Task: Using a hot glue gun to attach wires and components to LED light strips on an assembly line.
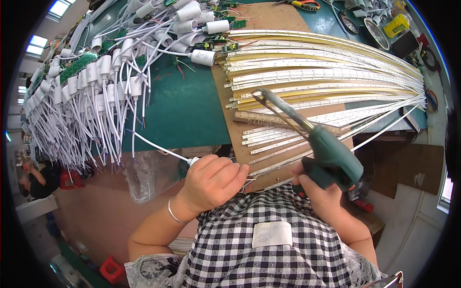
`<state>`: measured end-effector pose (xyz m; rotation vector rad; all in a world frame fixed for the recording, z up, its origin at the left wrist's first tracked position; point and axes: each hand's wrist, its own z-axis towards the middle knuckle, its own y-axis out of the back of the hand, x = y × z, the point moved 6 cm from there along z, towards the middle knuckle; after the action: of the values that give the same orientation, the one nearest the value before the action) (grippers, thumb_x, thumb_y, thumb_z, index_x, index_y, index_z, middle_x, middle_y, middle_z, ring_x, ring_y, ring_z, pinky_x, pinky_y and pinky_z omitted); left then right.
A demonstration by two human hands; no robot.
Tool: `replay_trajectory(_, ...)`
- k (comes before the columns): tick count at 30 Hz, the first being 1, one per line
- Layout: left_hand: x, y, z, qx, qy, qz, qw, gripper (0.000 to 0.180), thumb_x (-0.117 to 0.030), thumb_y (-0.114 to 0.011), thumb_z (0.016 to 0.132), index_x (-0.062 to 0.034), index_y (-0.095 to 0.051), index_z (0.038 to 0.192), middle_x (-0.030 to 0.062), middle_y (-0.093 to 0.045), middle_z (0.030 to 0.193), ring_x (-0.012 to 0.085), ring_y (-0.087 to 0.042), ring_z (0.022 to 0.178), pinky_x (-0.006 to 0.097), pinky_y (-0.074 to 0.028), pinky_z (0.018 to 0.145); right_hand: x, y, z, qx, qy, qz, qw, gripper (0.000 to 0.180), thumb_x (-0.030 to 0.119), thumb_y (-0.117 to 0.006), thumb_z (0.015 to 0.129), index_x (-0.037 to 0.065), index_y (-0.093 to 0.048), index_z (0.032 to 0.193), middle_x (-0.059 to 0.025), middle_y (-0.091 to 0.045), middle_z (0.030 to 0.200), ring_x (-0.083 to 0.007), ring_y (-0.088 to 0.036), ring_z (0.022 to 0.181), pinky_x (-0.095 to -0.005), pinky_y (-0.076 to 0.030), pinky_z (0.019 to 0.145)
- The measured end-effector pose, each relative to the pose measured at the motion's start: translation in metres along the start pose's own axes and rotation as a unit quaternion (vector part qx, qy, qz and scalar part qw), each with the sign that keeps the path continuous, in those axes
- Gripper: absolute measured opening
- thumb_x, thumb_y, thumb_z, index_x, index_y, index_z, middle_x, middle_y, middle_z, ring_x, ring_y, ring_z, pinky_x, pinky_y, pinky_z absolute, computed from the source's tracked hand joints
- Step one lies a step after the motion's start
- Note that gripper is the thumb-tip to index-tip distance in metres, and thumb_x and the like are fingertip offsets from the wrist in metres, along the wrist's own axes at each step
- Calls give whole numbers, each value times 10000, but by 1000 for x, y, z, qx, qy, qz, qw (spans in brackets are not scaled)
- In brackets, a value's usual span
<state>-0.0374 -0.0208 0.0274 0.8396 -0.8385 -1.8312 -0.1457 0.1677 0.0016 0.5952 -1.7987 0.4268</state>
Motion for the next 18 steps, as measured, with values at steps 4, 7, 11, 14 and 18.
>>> replay_trajectory(4, 1, -5, -2, 8, -3, -4, 1000, 249, -92, -679, 680, -36, -723, 918, 31, -615, 793, 190, -612, 731, 309, -484, 635, -11, 20, -16, -3, -23, -33, 999, 299, -21, -584, 870, -41, -572, 1168, -123, -668, 1053, -160, -670, 872, -294, -550, 779)
replay_trajectory(7, 0, -7, -1, 18, -5, -10, 1000, 254, -89, -677, 680, -31, -722, 924, 40, -611, 805, 194, -602, 733, 318, -486, 634, -19, 32, -24, 49, -49, -41, 997, 367, 19, -582, 866, -18, -537, 1228, -134, -661, 1068, -179, -659, 863, -323, -544, 803)
replay_trajectory(11, 1, -11, -3, 35, 5, -16, 999, 274, -86, -677, 679, -24, -716, 943, 48, -610, 823, 214, -602, 752, 338, -498, 650, -25, 35, -30, 78, -52, -31, 995, 401, 52, -577, 868, 3, -515, 1260, -140, -650, 1093, -192, -647, 868, -363, -538, 834)
replay_trajectory(14, 5, -13, -6, 34, 20, -17, 999, 299, -88, -678, 677, -21, -710, 966, 52, -611, 834, 227, -603, 761, 351, -505, 662, -22, 32, -24, 105, 24, 4, 994, 365, -21, -591, 869, 1, -570, 1233, -118, -684, 1031, -137, -665, 808, -287, -558, 752)
replay_trajectory(18, 3, -16, -3, 34, 28, -20, 999, 313, -84, -679, 681, -19, -704, 986, 57, -609, 847, 236, -605, 767, 357, -506, 668, -22, 34, -22, 131, 90, -28, 987, 358, -32, -605, 844, -10, -595, 1201, -135, -685, 1049, -159, -679, 796, -295, -564, 746)
